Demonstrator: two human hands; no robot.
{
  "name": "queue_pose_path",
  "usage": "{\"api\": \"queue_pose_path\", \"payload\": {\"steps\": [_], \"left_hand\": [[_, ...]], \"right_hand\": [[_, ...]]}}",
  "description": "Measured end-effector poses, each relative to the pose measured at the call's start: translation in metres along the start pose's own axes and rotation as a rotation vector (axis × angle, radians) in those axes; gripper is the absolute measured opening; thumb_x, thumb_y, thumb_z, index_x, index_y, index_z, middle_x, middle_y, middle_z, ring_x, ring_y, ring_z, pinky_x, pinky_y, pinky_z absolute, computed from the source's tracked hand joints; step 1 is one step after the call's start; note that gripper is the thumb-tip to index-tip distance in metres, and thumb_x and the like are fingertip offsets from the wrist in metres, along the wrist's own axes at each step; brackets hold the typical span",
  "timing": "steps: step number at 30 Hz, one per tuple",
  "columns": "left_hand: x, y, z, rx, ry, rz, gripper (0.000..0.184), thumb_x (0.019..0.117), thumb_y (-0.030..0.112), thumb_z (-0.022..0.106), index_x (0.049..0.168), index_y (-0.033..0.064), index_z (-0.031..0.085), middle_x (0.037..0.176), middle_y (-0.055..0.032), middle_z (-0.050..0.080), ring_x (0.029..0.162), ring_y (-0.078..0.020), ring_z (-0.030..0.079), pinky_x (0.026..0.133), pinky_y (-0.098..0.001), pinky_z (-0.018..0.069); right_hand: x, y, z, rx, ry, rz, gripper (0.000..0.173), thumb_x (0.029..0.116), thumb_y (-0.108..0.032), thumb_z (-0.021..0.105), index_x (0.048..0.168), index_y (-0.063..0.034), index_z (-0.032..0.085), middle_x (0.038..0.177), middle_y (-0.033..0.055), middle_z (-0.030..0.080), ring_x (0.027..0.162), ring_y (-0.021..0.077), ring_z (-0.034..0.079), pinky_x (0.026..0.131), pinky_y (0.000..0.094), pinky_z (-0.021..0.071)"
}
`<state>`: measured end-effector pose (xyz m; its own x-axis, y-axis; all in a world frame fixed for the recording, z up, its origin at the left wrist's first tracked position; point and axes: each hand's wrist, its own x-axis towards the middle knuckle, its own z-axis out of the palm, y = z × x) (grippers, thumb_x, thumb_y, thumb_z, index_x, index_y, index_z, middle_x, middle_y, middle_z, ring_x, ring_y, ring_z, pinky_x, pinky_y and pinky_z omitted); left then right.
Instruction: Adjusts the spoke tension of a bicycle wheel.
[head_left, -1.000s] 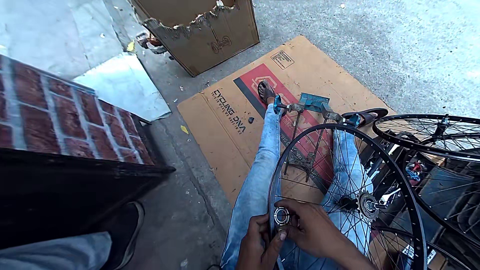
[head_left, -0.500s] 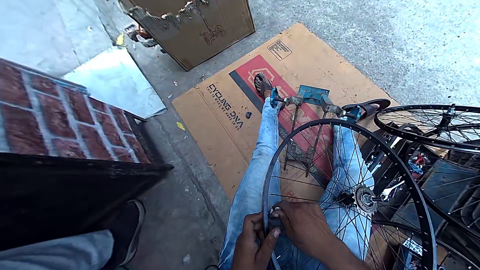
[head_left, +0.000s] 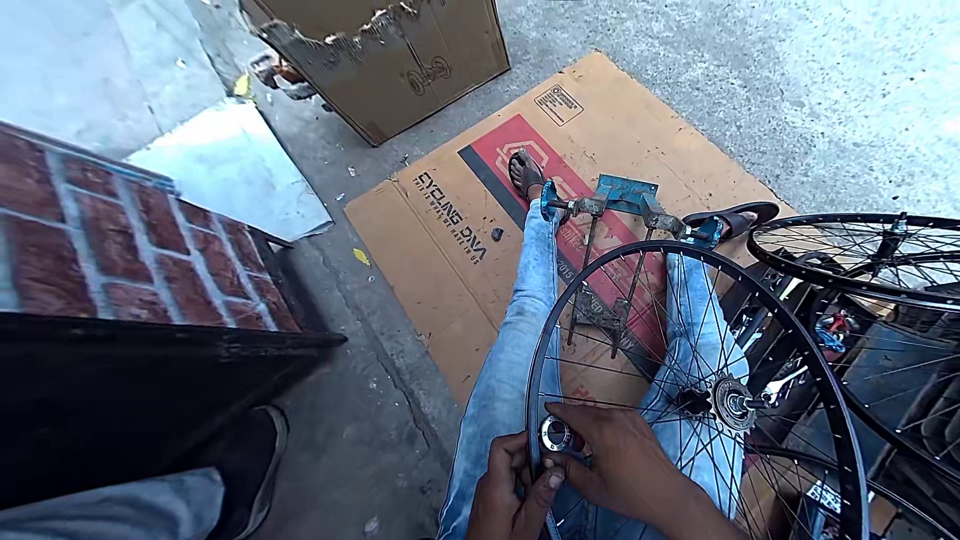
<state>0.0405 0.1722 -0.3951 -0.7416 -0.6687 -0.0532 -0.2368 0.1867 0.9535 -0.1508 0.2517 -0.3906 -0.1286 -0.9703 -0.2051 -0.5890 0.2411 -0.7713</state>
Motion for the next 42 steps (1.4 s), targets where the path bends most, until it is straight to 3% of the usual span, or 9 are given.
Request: {"api": "queue_pose_path", "payload": {"steps": [5, 9, 15, 18, 22, 27, 32, 39, 42], "left_hand": [[0.002, -0.001, 0.001, -0.016, -0.004, 0.004, 0.048, 0.1021, 0.039, 0.061, 0.129, 0.0033, 0.044, 0.089, -0.0023, 0.069, 0.073, -0.0091, 0.066, 0.067, -0.0267, 0.0577], [0.003, -0.002, 0.001, -0.045, 0.003, 0.015, 0.045, 0.1026, 0.039, 0.06, 0.129, 0.0056, 0.045, 0.088, -0.0022, 0.068, 0.074, -0.0103, 0.066, 0.069, -0.0272, 0.0577], [0.011, -0.01, -0.001, -0.023, 0.075, 0.06, 0.034, 0.0974, 0.032, 0.068, 0.118, 0.0087, 0.055, 0.121, -0.0093, 0.061, 0.097, -0.0134, 0.065, 0.081, -0.0275, 0.0579], [0.02, -0.005, 0.0, -0.043, 0.072, 0.001, 0.05, 0.0896, 0.019, 0.069, 0.131, 0.0011, 0.047, 0.107, -0.0059, 0.067, 0.092, -0.0156, 0.067, 0.08, -0.0306, 0.0583], [0.028, 0.004, 0.001, -0.014, 0.005, -0.096, 0.09, 0.078, 0.007, 0.064, 0.156, -0.0067, 0.021, 0.098, -0.0032, 0.068, 0.081, -0.0113, 0.066, 0.071, -0.0269, 0.0584], [0.027, 0.008, -0.002, 0.058, -0.055, -0.11, 0.087, 0.0777, 0.009, 0.065, 0.153, -0.0123, 0.028, 0.097, -0.0055, 0.067, 0.077, -0.0071, 0.063, 0.07, -0.0248, 0.057], [0.024, 0.001, -0.003, 0.054, -0.039, -0.097, 0.085, 0.0789, 0.011, 0.064, 0.153, -0.012, 0.03, 0.094, -0.0034, 0.066, 0.075, -0.0063, 0.063, 0.068, -0.0239, 0.0567], [0.03, 0.011, -0.011, 0.026, -0.088, -0.082, 0.087, 0.0798, 0.01, 0.066, 0.153, -0.0141, 0.027, 0.103, -0.0074, 0.067, 0.08, -0.0075, 0.064, 0.072, -0.0257, 0.058], [0.031, 0.015, -0.012, 0.026, -0.118, -0.097, 0.087, 0.0804, 0.009, 0.065, 0.153, -0.0143, 0.025, 0.101, -0.0081, 0.067, 0.078, -0.0078, 0.064, 0.07, -0.0264, 0.0579]], "right_hand": [[-0.002, 0.002, 0.015, -0.124, 0.285, -0.07, 0.048, 0.0919, -0.045, 0.065, 0.127, -0.0136, 0.072, 0.096, 0.0012, 0.077, 0.082, 0.015, 0.074, 0.069, 0.0391, 0.0603], [-0.011, 0.008, 0.023, -0.077, 0.557, -0.135, 0.045, 0.0884, -0.039, 0.07, 0.121, -0.0085, 0.074, 0.097, 0.0006, 0.078, 0.085, 0.0097, 0.074, 0.075, 0.0314, 0.0623], [-0.013, 0.004, 0.013, -0.167, 0.814, -0.091, 0.041, 0.0866, -0.042, 0.072, 0.113, -0.01, 0.075, 0.104, -0.0008, 0.078, 0.098, 0.01, 0.073, 0.089, 0.0326, 0.0607], [-0.009, 0.005, 0.009, -0.327, 0.781, -0.063, 0.036, 0.0866, -0.04, 0.07, 0.109, -0.0125, 0.075, 0.102, -0.003, 0.078, 0.098, 0.0111, 0.075, 0.098, 0.0393, 0.0588], [-0.004, 0.016, 0.01, -0.443, 0.597, 0.005, 0.039, 0.0935, -0.043, 0.06, 0.113, -0.0138, 0.077, 0.099, -0.0025, 0.079, 0.088, 0.0136, 0.075, 0.076, 0.0346, 0.0618], [-0.007, 0.029, 0.007, -0.183, 0.475, -0.037, 0.047, 0.098, -0.052, 0.063, 0.125, -0.0146, 0.072, 0.107, -0.0023, 0.078, 0.091, 0.0112, 0.075, 0.077, 0.0335, 0.0624], [-0.003, 0.023, 0.007, -0.078, 0.47, 0.073, 0.047, 0.0905, -0.057, 0.07, 0.121, -0.0211, 0.074, 0.102, -0.0082, 0.078, 0.089, 0.0052, 0.074, 0.074, 0.0321, 0.0625], [0.021, 0.005, 0.0, 0.047, 0.405, -0.038, 0.031, 0.0985, -0.049, 0.065, 0.111, -0.0255, 0.081, 0.107, -0.0126, 0.078, 0.09, -0.0002, 0.072, 0.077, 0.0277, 0.0615], [0.021, 0.005, -0.006, 0.062, 0.328, -0.101, 0.033, 0.1025, -0.047, 0.06, 0.116, -0.0241, 0.079, 0.112, -0.0101, 0.077, 0.094, 0.0016, 0.072, 0.079, 0.0296, 0.0609]]}}
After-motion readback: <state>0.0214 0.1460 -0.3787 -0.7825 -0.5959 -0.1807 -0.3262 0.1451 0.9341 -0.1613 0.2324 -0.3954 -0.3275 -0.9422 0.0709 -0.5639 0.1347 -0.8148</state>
